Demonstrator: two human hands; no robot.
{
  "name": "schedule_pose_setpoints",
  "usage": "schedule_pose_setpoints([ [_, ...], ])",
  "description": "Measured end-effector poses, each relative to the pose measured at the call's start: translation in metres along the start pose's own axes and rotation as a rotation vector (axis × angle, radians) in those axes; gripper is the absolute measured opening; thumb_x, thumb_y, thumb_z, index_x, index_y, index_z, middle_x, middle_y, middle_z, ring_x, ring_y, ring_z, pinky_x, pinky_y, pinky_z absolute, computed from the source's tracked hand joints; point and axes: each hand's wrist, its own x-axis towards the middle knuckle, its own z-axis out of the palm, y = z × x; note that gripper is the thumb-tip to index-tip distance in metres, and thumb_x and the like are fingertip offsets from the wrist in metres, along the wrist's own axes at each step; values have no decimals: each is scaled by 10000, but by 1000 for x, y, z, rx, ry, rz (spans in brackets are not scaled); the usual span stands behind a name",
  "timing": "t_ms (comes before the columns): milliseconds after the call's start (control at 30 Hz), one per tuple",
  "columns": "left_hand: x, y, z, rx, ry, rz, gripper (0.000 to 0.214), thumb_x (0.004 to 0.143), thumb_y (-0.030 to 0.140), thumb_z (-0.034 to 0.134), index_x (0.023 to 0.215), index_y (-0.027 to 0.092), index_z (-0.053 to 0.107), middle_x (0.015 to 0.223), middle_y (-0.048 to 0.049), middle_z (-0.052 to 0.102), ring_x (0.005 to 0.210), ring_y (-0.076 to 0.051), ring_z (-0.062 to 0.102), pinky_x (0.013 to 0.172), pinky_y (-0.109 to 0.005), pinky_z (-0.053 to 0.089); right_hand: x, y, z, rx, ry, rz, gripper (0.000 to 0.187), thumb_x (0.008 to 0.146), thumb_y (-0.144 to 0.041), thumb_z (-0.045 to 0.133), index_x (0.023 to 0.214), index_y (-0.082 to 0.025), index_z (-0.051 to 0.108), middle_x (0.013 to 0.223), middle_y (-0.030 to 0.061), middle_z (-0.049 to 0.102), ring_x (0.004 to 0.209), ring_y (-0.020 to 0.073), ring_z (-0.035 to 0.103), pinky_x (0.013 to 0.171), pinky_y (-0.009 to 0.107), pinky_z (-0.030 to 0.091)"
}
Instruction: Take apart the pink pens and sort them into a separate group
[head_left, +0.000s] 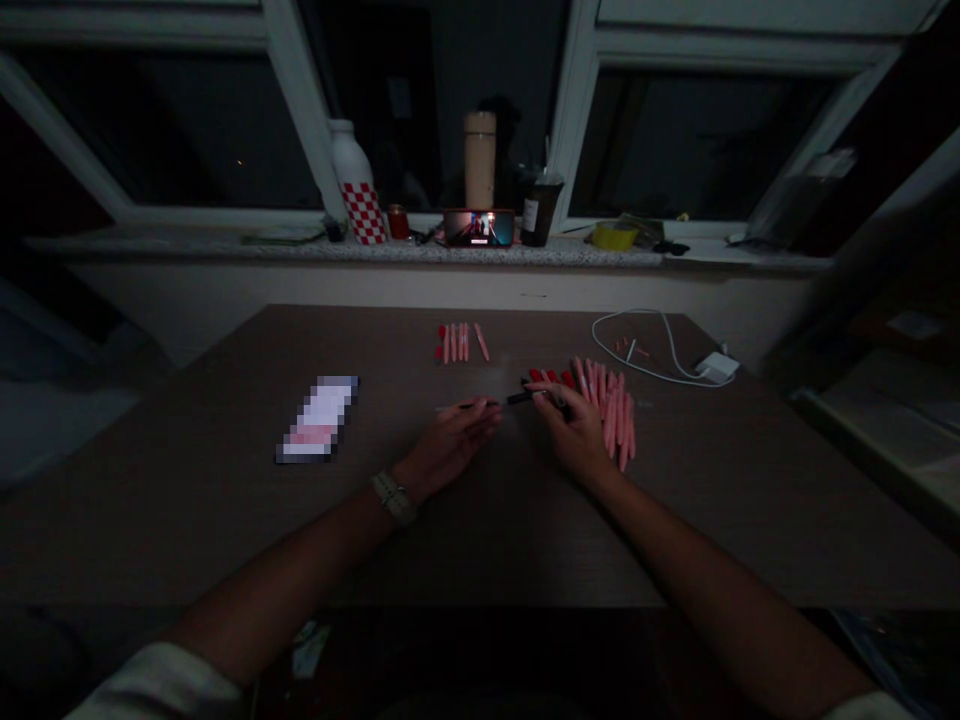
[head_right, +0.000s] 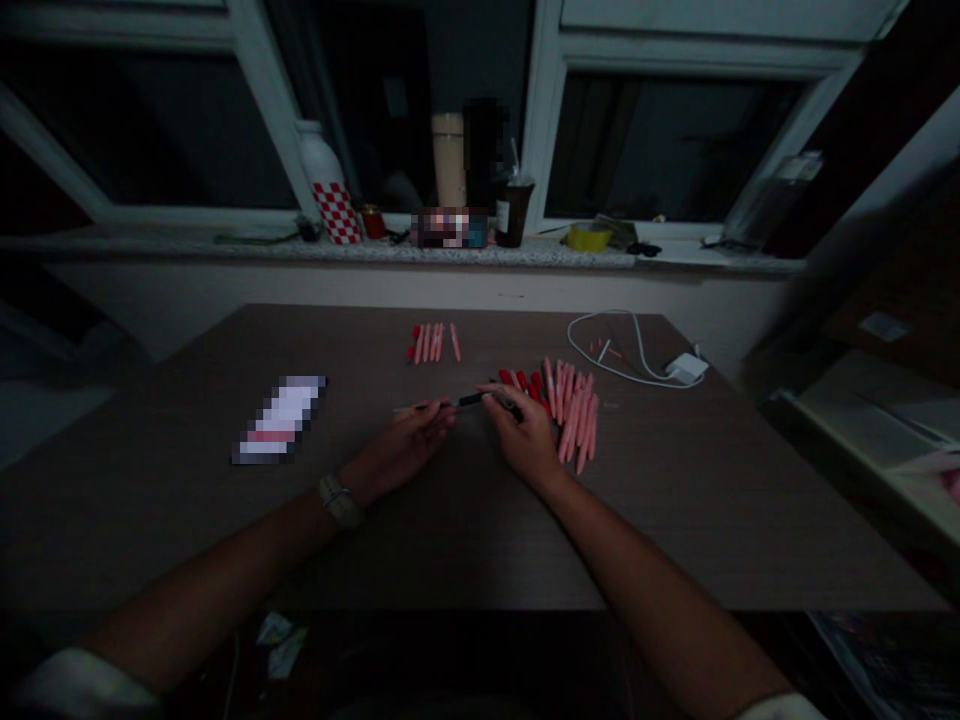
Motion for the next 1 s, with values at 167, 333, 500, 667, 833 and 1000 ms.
schedule_pose_setpoints([
  [167,-1,1,0,-40,21,11,84,896,145,595,929,121,668,983,-77,729,799,-106,700,680,-170,568,1,2,0,-1,30,23,236,886,-335,577,1045,-217,704,1065,52,713,1037,208,637,932,355,465],
  [333,-2,2,3,-30,30,14,81,899,149,592,921,116,663,959,-76,733,781,-102,698,677,-171,565,1,4,2,42,47,65,251,875,-358,597,1050,-218,710,1084,58,713,1055,217,634,954,373,452],
  [500,-4,3,5,9,24,32,85,882,175,627,939,122,661,970,-69,730,776,-96,693,676,-170,561,0,4,3,81,53,101,258,869,-374,605,1044,-220,714,1094,57,712,1066,220,628,969,378,439],
  [667,-4,2,4,21,30,44,88,862,172,652,939,130,667,969,-59,724,774,-89,684,673,-163,552,0,4,3,86,41,137,288,860,-401,608,1049,-212,714,1089,57,713,1068,225,627,978,387,434],
  [833,-5,2,3,40,26,53,110,840,182,679,941,141,682,958,-42,707,745,-86,670,630,-166,543,-2,8,6,115,26,176,294,843,-409,627,1042,-215,724,1081,53,719,1074,232,624,979,396,431],
  [1000,-4,0,2,105,68,80,190,774,227,750,939,151,694,892,-31,697,718,-97,659,582,-176,520,-4,10,9,154,10,239,336,822,-436,643,1049,-202,726,1053,55,726,1032,242,640,910,381,472],
])
